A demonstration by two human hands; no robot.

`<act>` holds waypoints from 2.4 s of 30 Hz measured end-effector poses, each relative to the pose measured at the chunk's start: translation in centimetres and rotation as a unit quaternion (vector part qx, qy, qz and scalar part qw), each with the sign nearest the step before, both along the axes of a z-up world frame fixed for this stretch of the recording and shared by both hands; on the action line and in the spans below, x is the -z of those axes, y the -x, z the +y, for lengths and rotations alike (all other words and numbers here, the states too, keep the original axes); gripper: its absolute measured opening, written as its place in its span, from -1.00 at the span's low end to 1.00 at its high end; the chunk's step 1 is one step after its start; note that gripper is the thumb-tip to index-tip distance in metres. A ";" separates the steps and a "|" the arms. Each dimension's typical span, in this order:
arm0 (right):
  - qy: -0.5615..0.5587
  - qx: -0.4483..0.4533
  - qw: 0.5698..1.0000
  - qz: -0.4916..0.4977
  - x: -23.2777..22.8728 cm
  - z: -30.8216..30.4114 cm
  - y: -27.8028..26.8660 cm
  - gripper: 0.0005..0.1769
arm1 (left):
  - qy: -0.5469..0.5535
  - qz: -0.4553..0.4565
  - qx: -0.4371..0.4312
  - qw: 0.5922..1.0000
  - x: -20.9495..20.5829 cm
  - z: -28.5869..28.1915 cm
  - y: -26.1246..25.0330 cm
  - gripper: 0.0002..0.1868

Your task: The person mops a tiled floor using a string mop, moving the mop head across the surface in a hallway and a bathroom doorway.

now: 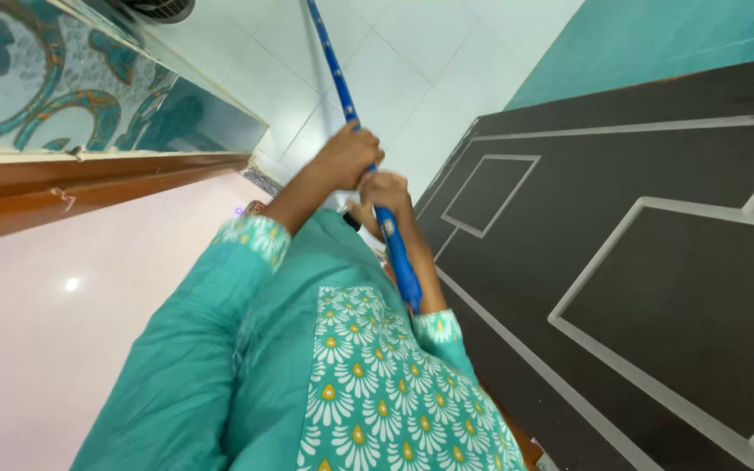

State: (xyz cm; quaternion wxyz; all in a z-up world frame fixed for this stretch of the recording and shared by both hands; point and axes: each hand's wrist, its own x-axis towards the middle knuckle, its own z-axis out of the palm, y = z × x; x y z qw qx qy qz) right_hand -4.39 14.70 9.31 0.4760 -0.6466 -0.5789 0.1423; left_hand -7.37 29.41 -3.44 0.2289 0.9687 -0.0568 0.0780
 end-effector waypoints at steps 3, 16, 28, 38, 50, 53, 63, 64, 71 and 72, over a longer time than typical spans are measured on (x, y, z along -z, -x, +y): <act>0.015 0.024 1.000 -0.008 -3.5 -4.3 3.1 -0.60 | 0.114 -0.088 0.050 0.988 -4.5 -2.9 3.2 -0.78; -0.158 0.028 0.987 0.019 -4.2 -3.0 3.9 -0.71 | 0.157 -0.040 0.124 0.979 -8.5 -3.9 2.5 -0.79; 0.145 -0.136 0.973 -0.120 4.8 4.2 0.5 -0.74 | 0.000 0.004 -0.026 1.000 8.2 4.4 1.4 -0.89; -0.021 0.009 1.000 -0.015 -7.1 -0.5 3.4 -0.59 | 0.286 -0.252 0.012 0.924 -8.4 0.0 4.6 -0.82; -0.075 0.051 0.993 -0.071 -6.0 0.5 1.3 -0.73 | 0.234 -0.078 0.020 0.969 -6.5 -2.4 1.6 -0.82; -0.067 0.031 0.991 -0.107 -3.0 2.8 -0.2 -0.73 | 0.193 -0.137 0.002 0.972 -2.1 0.3 -0.3 -0.86; -0.030 0.054 0.997 -0.048 -3.2 2.0 -1.5 -0.73 | 0.154 -0.123 0.021 0.980 -1.7 1.7 -3.8 -0.91; 0.014 0.049 0.999 0.008 -3.9 0.5 -0.8 -0.68 | 0.155 -0.148 0.024 0.976 -2.6 -0.3 -2.7 -0.91; 0.047 0.051 0.997 -0.037 -7.3 -5.7 3.6 -0.64 | 0.211 -0.058 0.103 0.970 -8.2 -6.5 2.7 -0.85; 0.034 0.051 0.997 -0.044 -7.0 -5.1 3.3 -0.66 | 0.214 -0.059 0.098 0.970 -8.4 -6.1 2.5 -0.84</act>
